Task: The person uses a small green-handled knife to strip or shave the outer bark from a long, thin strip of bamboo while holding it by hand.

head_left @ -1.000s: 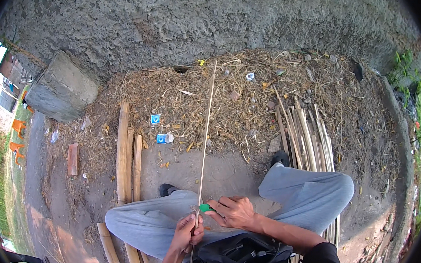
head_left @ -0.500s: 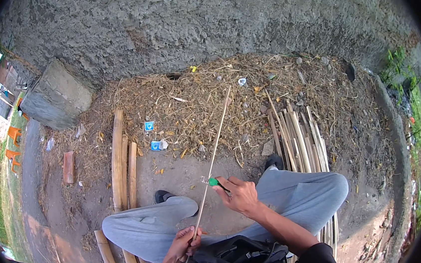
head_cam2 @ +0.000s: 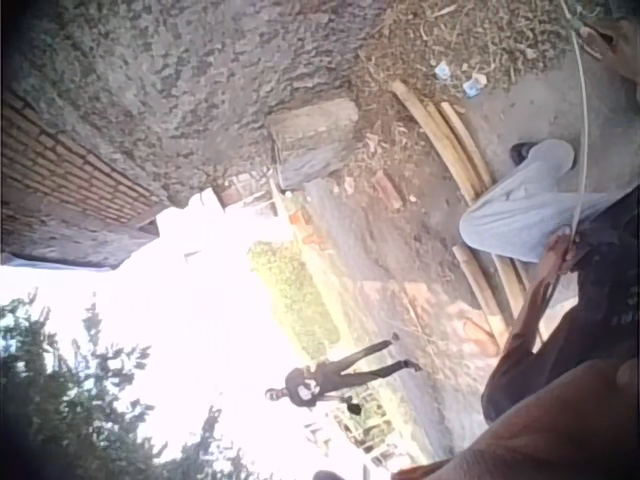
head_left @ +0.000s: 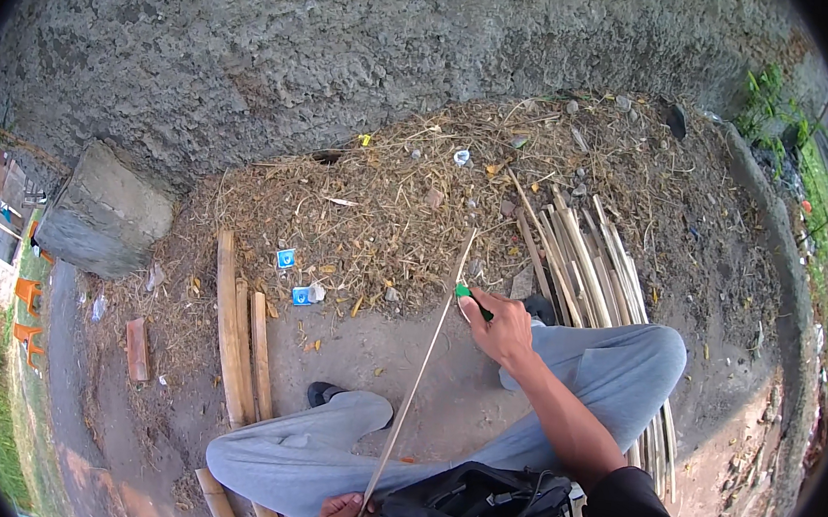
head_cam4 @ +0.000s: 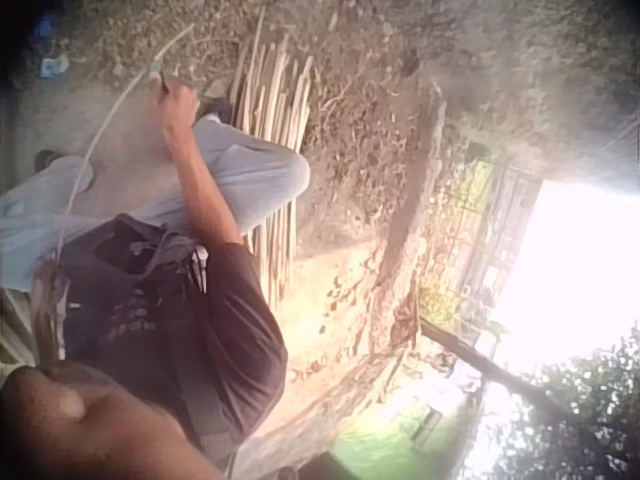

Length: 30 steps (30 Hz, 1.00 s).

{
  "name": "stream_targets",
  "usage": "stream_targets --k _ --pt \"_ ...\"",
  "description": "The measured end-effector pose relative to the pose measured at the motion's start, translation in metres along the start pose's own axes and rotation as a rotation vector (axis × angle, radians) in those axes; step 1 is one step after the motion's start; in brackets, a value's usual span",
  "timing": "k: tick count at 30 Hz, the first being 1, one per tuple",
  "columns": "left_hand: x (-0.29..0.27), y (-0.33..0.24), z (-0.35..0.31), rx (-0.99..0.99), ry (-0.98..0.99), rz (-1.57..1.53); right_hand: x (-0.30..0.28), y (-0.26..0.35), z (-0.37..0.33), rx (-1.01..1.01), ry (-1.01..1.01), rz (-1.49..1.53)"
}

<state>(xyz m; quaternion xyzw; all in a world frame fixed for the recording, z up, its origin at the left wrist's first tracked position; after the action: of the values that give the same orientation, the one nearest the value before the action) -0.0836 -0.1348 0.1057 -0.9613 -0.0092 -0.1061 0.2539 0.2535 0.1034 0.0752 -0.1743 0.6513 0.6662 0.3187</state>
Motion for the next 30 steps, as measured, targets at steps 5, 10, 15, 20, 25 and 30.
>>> stream_targets --k 5,10,15,20,25,30 --pt "-0.015 0.011 -0.003 0.101 -0.017 0.249 0.006 -0.035 0.018 0.18 -0.116 0.132" --pt "-0.025 0.022 0.016 0.588 -0.072 0.69 0.006 -0.05 0.026 0.397 -0.081 0.544" --pt "-0.03 0.044 0.037 0.431 -0.087 0.468 0.0 0.0 0.002 -0.065 0.013 0.418" --pt "0.001 -0.003 0.035 0.434 -0.038 0.372 0.007 0.038 -0.04 -0.396 0.21 0.159" --pt "0.029 -0.047 0.036 0.317 0.051 0.155 0.017 0.039 -0.052 -0.266 0.363 0.211" --pt "0.028 -0.067 0.054 0.289 0.12 0.066 0.005 0.062 -0.063 -0.318 0.456 0.208"
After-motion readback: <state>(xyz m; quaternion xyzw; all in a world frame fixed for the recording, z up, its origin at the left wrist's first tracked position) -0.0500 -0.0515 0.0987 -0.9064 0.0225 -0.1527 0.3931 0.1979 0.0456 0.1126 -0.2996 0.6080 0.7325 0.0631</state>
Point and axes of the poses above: each hand's wrist, its own z-axis towards the middle knuckle, its own x-axis out of the palm, y = z × x, the point moved 2 cm from there along z, towards the middle knuckle, and after that the axes turned 4 degrees about y, right-handed, at the moved point
